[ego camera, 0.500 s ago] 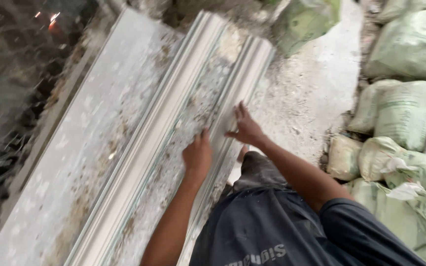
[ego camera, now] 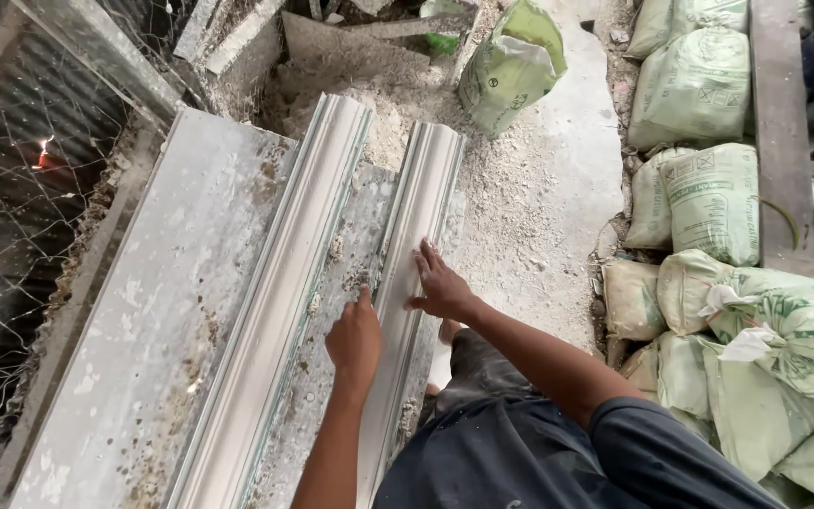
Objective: The person uses a utility knife to scrape dust and debris from the surface of long white moldings laid on a concrete floor. The person repeatedly scrapes along the length of the moldings, occasionally lifting and repositioning them to access different areas.
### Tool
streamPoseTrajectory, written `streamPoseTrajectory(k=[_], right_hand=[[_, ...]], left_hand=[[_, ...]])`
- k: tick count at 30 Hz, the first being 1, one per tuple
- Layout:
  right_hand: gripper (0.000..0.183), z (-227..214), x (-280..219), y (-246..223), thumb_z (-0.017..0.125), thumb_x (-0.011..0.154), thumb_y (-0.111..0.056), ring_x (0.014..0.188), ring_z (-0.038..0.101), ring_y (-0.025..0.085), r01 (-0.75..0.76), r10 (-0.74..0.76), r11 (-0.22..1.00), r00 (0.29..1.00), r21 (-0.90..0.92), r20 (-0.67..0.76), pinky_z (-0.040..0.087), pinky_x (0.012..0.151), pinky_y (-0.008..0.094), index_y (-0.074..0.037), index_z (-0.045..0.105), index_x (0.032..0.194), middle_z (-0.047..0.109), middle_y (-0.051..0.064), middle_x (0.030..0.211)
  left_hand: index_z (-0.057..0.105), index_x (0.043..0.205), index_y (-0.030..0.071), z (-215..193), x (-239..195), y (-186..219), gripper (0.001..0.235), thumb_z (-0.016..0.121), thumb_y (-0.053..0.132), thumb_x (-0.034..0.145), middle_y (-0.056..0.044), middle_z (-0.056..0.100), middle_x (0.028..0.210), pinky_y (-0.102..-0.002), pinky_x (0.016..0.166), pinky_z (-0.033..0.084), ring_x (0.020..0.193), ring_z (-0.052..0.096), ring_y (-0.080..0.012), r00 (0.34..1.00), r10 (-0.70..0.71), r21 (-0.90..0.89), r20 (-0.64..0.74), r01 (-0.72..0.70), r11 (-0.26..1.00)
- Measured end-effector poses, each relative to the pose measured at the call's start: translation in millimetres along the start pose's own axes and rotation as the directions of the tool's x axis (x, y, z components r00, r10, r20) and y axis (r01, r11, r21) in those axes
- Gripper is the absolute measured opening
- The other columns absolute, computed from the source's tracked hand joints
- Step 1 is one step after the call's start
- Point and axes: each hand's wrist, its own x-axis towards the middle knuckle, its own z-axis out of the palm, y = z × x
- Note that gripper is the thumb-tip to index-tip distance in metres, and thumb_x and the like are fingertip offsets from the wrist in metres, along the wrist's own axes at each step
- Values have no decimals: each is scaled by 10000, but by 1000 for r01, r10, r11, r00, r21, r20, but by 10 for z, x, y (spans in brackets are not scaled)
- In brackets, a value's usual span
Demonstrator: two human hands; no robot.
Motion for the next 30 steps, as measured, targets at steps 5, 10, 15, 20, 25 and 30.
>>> streamPoseTrajectory(k=[5,10,15,20,25,30], right_hand=[[1339,7,29,12,795,741,-630,1571,-28,372,16,-16,999,1000,-35,-1,203,1263,461,38,16,1601,-116,221,1694],[1362,-32,25,-41,785,746,-634,1565,-52,399,48,-48,996,999,-69,10,203,1262,443,81,-9,1591,-139,270,1680],[1340,17,51,19,762,741,-647,1577,-51,391,41,-41,998,999,-51,9,193,1251,477,39,-17,1588,-148,233,1676],[1241,-148,-130,-60,692,803,-668,1577,19,366,32,-31,999,999,-33,39,117,1209,690,-16,43,1635,-115,182,1713],[1155,-135,-139,92,639,863,-714,1572,48,400,115,-115,991,993,-72,6,96,1160,764,6,117,1601,-64,213,1698],[1054,-351,-89,150,650,894,-597,1552,106,460,174,-163,978,982,-113,99,169,1101,800,18,160,1597,12,263,1687]], left_hand=[[649,1285,156,-162,375,145,320,517,168,993,-166,744,1097,-496,759,604,933,744,-364,1000,19,49,-16,-18,999],[786,977,105,-214,810,277,302,505,197,1043,-154,770,1012,-465,763,618,938,761,-341,997,17,128,-75,-8,992],[740,1105,144,-477,481,81,220,563,224,1001,-165,761,1036,-488,803,602,966,748,-360,996,89,102,-23,-86,991],[561,1430,194,371,-364,-354,452,571,277,985,-181,702,1211,-546,786,565,970,706,-436,989,-25,-251,-149,-13,968],[542,1442,180,687,-618,-331,443,557,292,1014,-203,699,1229,-528,759,577,990,701,-445,922,-105,-395,-372,-55,917],[590,1419,284,209,38,261,423,561,354,1004,-134,738,1135,-532,769,577,935,718,-405,952,-230,-245,-200,179,953]])
